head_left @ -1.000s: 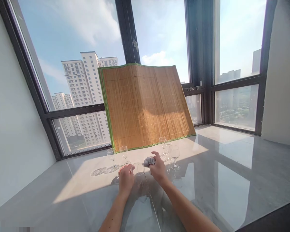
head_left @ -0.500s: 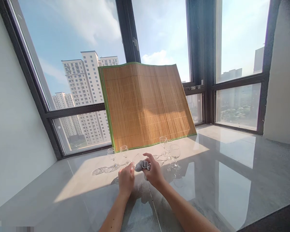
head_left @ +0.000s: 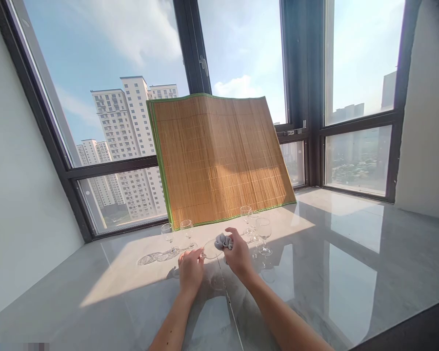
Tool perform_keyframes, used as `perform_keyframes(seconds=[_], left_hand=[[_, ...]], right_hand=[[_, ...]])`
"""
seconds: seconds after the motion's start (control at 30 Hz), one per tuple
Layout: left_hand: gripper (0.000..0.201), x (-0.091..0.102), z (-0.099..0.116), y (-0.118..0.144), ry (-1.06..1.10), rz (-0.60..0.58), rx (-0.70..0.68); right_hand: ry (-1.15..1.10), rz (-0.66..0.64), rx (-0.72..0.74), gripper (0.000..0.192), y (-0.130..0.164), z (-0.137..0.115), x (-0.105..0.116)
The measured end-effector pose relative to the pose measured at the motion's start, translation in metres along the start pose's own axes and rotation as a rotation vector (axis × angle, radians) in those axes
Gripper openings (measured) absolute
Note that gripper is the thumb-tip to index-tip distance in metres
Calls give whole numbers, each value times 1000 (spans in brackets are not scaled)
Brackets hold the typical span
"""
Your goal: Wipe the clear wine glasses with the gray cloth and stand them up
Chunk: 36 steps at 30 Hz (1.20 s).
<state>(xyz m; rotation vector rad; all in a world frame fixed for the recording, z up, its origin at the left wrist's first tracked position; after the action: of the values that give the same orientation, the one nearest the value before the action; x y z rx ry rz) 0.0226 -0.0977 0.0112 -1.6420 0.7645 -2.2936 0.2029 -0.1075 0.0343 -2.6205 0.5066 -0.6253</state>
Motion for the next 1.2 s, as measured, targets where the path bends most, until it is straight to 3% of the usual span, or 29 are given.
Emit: perform_keyframes(seconds=[0.3,0.47,0.63,0.77,0.83,0.93,1.07,1.2], left_hand=[[40,-1,-1,0,-43,-6,-68],[43,2,3,1,-33,-30,-137],[43,6,10,2,-75,-3,-232],[38,4,9,1,-35,6,-135],[35,2,6,-1,-3,-17,-66],[33,-1,2,-2,30,-47,9],[32,-1,1,-2,59,-32,10],[31,-1,1,-1,50,3,-26]], right_hand=[[398,-212,-87,58,1,3,1],[464,-273,-161,55,0,9,3],[512,-335,-82,58,2,9,4],[330,-207,28,77,4,3,3],[184,-152,76,78,4,2,1],[-14,-143,101,67,3,2,-3],[-209,-146,113,50,2,2,-6],[-229,-183,23,40,-1,6,-9]])
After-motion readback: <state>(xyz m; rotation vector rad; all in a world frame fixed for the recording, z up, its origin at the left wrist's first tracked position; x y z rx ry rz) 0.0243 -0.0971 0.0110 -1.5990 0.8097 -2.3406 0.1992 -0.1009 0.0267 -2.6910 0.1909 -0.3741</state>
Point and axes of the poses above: each hand's wrist, its own y-axis away from the middle knuckle, its own x-axis out of the back of the hand, z = x × y, the point moved 1 cm from there along -y, towards the middle knuckle, and after that the axes turned 6 degrees about -x, right-handed, at the moved point
